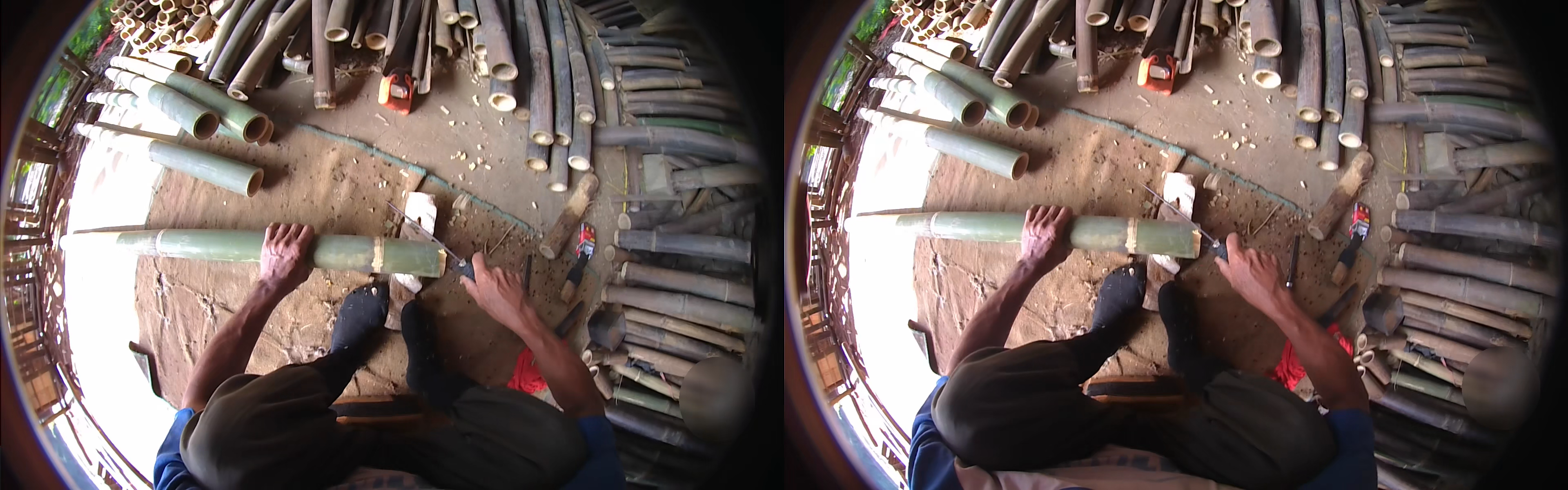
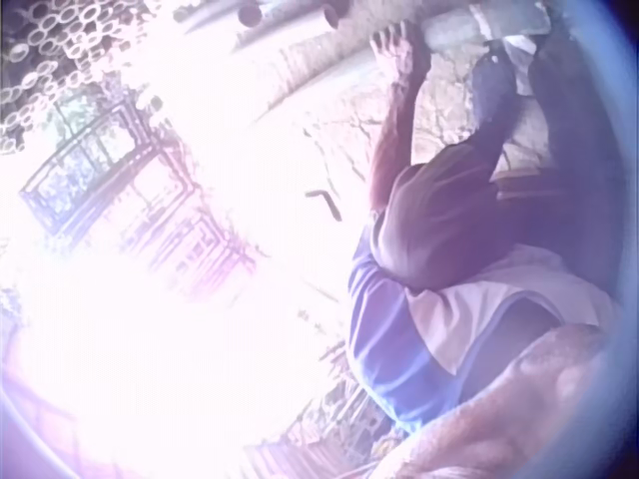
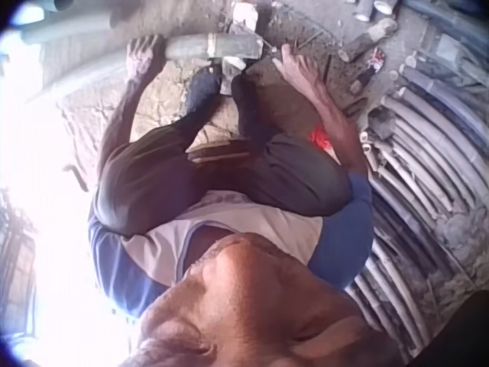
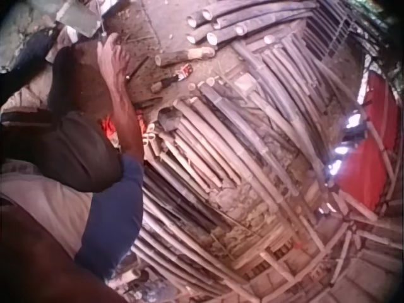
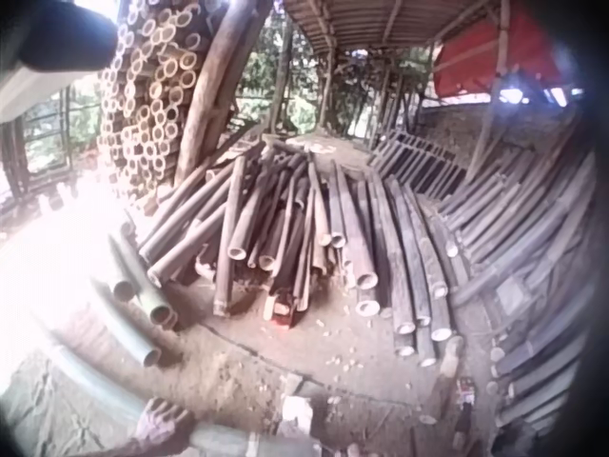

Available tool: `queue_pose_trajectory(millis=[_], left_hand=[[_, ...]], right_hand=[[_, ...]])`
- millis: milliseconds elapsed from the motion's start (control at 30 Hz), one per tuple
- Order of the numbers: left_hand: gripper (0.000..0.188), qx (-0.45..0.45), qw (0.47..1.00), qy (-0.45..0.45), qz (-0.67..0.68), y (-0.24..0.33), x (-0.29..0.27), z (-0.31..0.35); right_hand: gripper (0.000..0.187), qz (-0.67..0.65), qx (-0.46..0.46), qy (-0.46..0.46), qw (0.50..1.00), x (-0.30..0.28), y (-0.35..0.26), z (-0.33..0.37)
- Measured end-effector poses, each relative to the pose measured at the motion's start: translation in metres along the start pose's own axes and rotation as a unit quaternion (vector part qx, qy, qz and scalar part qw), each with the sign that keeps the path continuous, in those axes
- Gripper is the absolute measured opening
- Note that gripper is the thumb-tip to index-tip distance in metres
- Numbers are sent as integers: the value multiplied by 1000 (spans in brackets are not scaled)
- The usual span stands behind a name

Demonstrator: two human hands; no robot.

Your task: The person cuts a piece of bamboo into sections using a knife. They rotate the bamboo by hand, carve notches into the surface, and repeatedly strike the knife against the wood to split or cut through the stalk.

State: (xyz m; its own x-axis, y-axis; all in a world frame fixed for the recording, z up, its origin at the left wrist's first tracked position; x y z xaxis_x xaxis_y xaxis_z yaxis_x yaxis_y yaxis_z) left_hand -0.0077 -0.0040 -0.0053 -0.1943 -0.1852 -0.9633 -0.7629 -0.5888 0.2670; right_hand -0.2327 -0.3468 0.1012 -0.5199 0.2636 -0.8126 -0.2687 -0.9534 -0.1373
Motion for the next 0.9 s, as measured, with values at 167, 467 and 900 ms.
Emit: queue_pose_trajectory(millis=[167,467,900], left_hand=[[42,-5,1000,15,-12,-4,3,11],[29,-5,997,57,-44,7,6,9],[39,-34,991,96,-83,8,15,27]], right_hand=[[41,-103,-89,84,987,-71,-58,25],[41,1,-23,5,1000,-31,-4,-6],[39,-26,-31,-9,999,-22,-13,1]])
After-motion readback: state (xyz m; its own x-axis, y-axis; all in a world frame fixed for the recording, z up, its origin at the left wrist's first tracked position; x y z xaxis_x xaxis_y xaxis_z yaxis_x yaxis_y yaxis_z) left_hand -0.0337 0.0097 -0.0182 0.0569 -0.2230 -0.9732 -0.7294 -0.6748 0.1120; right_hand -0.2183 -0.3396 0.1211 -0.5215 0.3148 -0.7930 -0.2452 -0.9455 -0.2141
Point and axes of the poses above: each hand's wrist, its own z-axis away from the middle knuckle, its own x-axis out of the palm, y = z × x, the point moved 4 cm from there along -z, towards the middle knuckle, and after that the axes turned 10 degrees about -y, right-handed, at the moved point
